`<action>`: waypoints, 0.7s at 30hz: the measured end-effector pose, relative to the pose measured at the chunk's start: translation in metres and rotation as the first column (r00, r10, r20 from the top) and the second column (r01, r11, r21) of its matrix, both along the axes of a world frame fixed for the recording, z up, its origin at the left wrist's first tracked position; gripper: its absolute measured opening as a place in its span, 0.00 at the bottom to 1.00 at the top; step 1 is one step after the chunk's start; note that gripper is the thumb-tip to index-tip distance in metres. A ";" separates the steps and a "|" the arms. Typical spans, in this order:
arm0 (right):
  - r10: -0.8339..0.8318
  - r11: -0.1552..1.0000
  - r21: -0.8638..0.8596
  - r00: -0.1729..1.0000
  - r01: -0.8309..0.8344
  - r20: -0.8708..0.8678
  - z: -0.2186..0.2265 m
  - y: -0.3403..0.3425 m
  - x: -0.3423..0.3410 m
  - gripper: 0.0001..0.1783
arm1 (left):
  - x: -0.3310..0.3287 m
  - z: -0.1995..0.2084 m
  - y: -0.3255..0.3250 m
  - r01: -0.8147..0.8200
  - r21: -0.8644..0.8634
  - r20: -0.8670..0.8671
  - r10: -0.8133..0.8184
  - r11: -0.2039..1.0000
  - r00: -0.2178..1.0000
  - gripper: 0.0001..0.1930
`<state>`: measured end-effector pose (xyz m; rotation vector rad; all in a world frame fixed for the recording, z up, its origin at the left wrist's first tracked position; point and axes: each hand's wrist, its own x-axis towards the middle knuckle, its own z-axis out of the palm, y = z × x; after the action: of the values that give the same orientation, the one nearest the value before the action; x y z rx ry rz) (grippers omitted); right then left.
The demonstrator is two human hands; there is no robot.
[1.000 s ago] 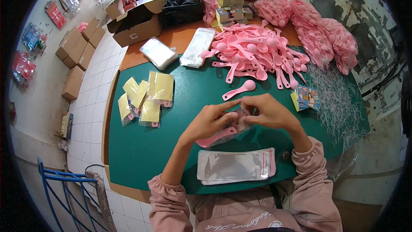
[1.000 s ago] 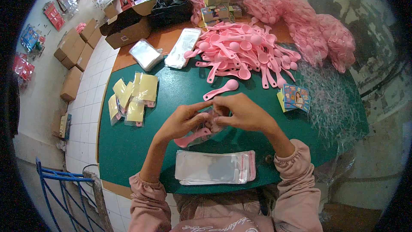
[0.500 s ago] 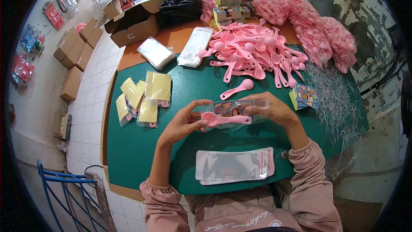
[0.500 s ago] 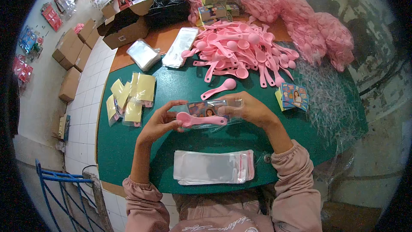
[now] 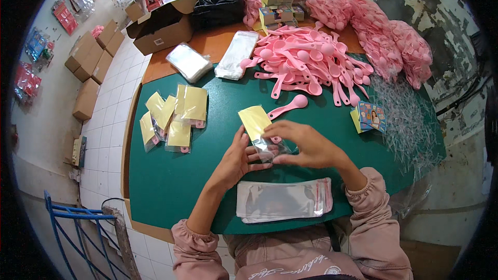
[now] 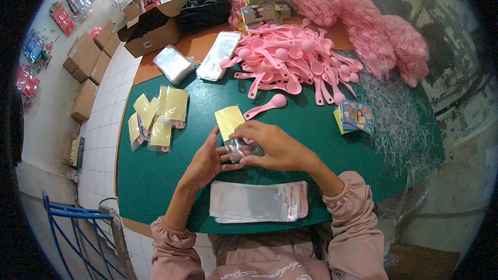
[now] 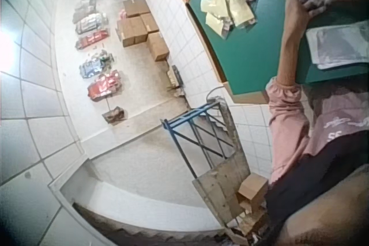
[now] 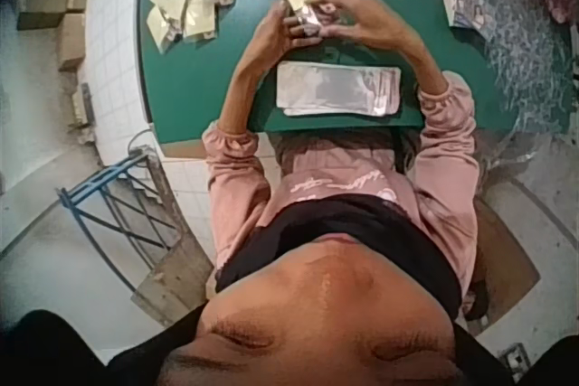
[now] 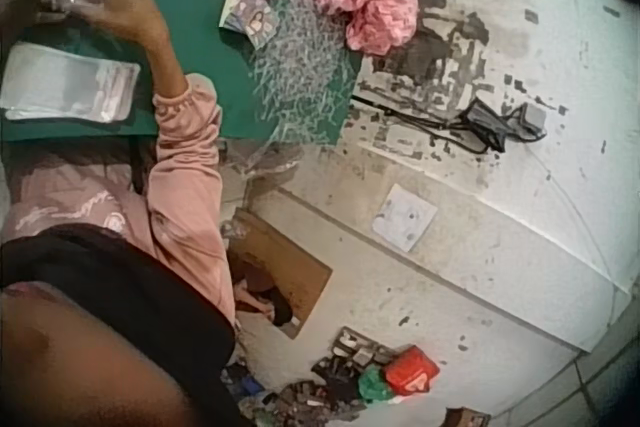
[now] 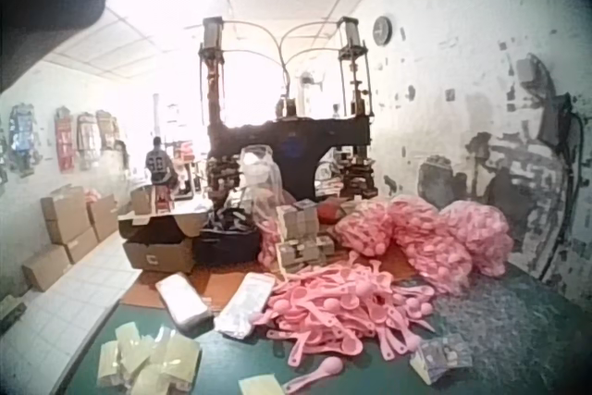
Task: The person repeatedly picks up pink plastic spoons and small yellow paper inserts, places them into clear plastic bags, and seals the bags. The person stacks the completed packages on the table.
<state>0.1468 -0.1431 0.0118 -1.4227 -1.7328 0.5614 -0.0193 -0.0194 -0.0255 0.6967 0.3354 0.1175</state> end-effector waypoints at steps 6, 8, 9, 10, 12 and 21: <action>0.030 0.995 -0.094 0.997 -0.023 0.072 -0.009 -0.007 -0.003 0.15 | -0.005 -0.001 -0.006 0.010 0.322 -0.181 0.051 0.947 0.982 0.42; 0.040 0.996 -0.083 0.990 -0.029 0.134 -0.006 -0.006 -0.012 0.12 | -0.006 -0.004 -0.004 0.027 0.330 -0.178 0.034 0.944 0.983 0.43; 0.046 0.997 -0.071 0.979 -0.033 0.197 -0.005 -0.007 -0.016 0.10 | -0.006 -0.005 -0.002 0.046 0.338 -0.173 0.014 0.940 0.985 0.44; 0.049 0.997 -0.070 0.979 -0.036 0.196 -0.005 -0.007 -0.018 0.10 | -0.007 -0.004 -0.001 0.043 0.339 -0.174 0.017 0.940 0.985 0.44; 0.136 0.990 -0.074 0.936 -0.118 0.324 -0.005 -0.010 -0.020 0.12 | -0.006 -0.003 -0.001 0.050 0.384 -0.193 0.027 0.922 0.981 0.43; 0.048 0.997 0.032 0.934 -0.064 0.355 -0.013 -0.004 -0.022 0.09 | -0.002 -0.002 -0.003 -0.021 0.357 -0.138 0.075 0.934 0.988 0.43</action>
<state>0.1246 -0.1471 -0.0011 -1.5173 -2.0595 0.3061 -0.0212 -0.0228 -0.0272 1.0595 0.4819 0.1754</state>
